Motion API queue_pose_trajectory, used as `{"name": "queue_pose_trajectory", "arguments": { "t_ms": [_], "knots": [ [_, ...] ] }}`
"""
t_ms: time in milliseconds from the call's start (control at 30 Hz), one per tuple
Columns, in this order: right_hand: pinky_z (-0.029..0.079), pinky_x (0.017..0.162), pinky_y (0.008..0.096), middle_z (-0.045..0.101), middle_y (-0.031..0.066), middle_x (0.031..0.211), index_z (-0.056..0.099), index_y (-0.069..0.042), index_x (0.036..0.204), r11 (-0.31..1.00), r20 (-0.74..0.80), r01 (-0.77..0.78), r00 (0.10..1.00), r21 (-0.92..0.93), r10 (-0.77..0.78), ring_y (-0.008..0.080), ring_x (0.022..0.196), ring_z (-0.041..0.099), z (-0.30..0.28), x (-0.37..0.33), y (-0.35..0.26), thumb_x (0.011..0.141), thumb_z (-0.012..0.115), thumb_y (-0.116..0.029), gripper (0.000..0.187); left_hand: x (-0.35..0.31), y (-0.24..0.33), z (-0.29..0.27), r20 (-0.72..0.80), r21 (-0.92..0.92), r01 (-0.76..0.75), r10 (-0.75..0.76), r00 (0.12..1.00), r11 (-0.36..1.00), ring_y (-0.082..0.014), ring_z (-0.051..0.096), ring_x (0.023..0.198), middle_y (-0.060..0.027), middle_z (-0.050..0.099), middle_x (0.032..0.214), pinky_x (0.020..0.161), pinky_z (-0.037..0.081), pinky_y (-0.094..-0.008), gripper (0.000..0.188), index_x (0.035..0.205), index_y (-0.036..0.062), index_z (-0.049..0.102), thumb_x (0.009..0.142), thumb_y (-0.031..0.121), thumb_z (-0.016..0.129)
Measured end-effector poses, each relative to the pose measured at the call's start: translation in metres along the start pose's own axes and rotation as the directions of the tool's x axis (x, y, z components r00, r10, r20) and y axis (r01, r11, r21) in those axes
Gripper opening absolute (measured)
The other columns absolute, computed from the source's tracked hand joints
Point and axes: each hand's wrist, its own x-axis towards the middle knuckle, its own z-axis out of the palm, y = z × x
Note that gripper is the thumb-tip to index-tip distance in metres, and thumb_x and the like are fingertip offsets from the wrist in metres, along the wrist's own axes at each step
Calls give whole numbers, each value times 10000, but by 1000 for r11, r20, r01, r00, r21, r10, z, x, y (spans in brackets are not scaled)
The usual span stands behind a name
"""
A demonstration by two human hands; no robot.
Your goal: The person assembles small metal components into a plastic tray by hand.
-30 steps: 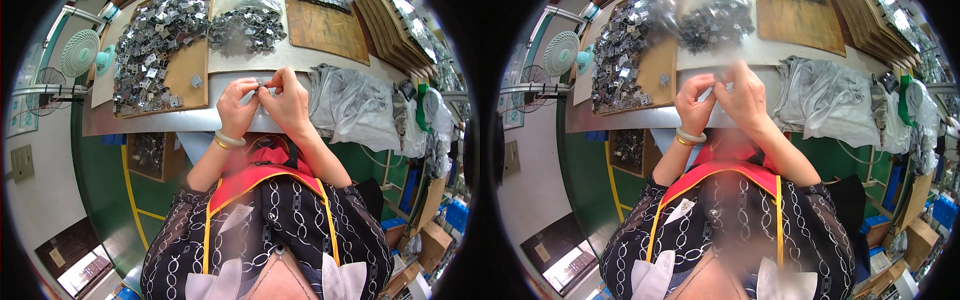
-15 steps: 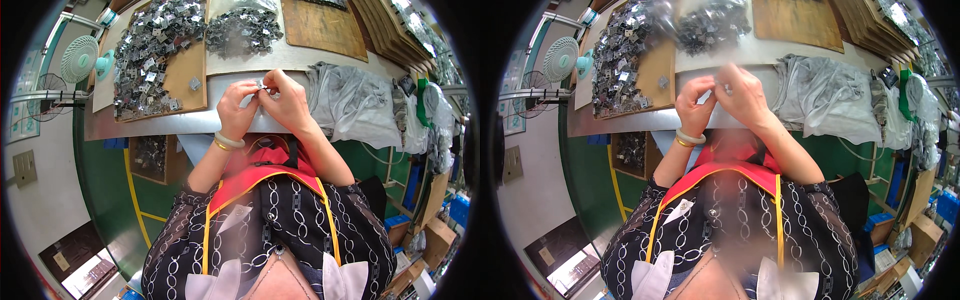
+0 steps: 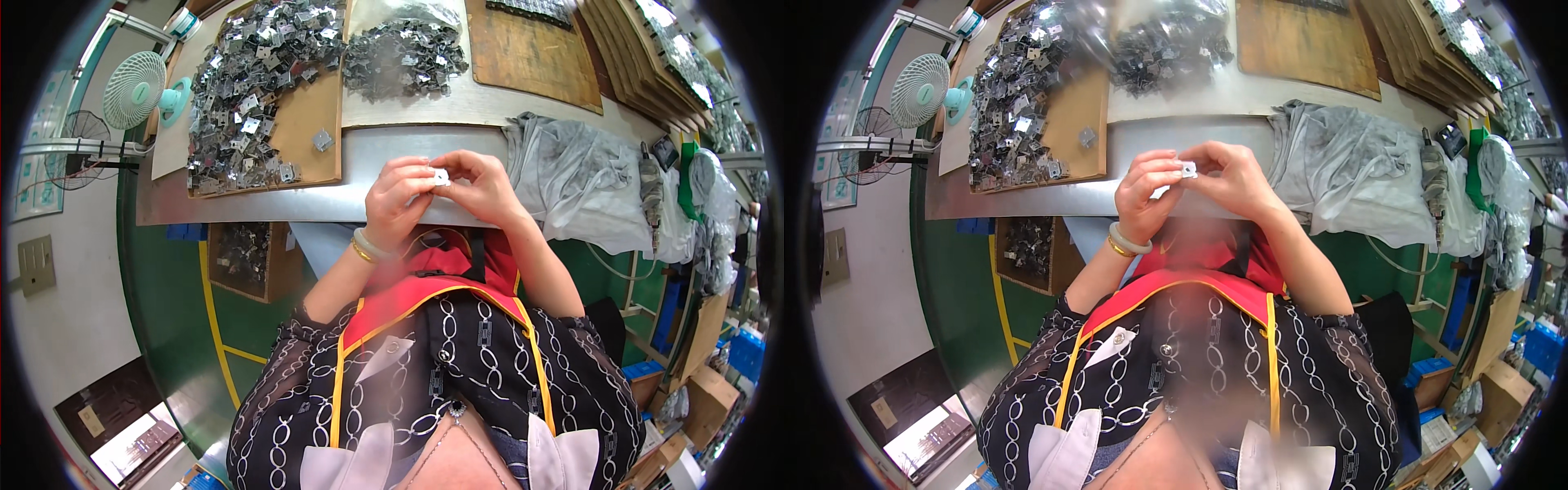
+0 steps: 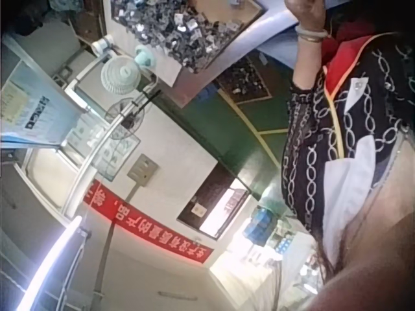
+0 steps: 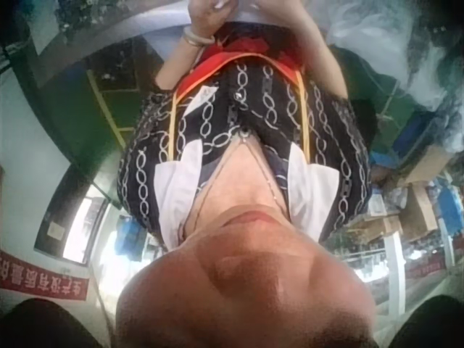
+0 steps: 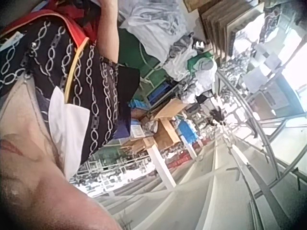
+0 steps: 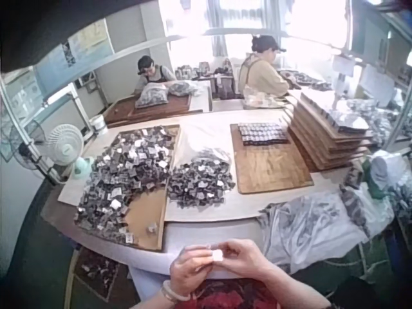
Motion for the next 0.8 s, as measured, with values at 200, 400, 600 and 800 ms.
{"name": "queue_pose_trajectory", "arguments": {
  "t_ms": [200,400,600,800],
  "knots": [
    [568,866,306,716,105,1057,661,70,1139,999,-25,45,999,-30,-46,148,965,685,13,-19,33,851,797,-22,331,-13,14,-8,60,46,9,-12,998,999,-297,670,1013,-83,722,1055,853,570,-377,306,975,59,713,713,-89,768],
    [564,889,301,712,110,1050,643,71,1132,995,12,80,997,-67,-80,151,987,681,24,-39,36,871,786,-37,316,-37,16,-11,105,57,5,-11,994,998,-292,683,998,-87,730,1071,862,565,-378,319,993,49,710,709,-94,735],
    [500,1025,347,636,125,1278,556,51,1339,998,173,-55,983,-9,55,188,1159,619,26,-37,48,836,829,-96,591,-51,3,-19,238,137,-24,-9,971,990,-304,683,981,-91,719,1047,837,564,-381,312,1017,45,703,724,-48,749],
    [551,840,285,728,66,1077,671,16,1238,994,-196,-50,980,-94,31,122,932,680,-44,25,38,923,749,-161,370,-30,-31,-21,214,439,234,-354,910,867,-307,675,839,-134,710,930,730,539,-429,273,1023,45,711,804,189,785]
  ]
}}
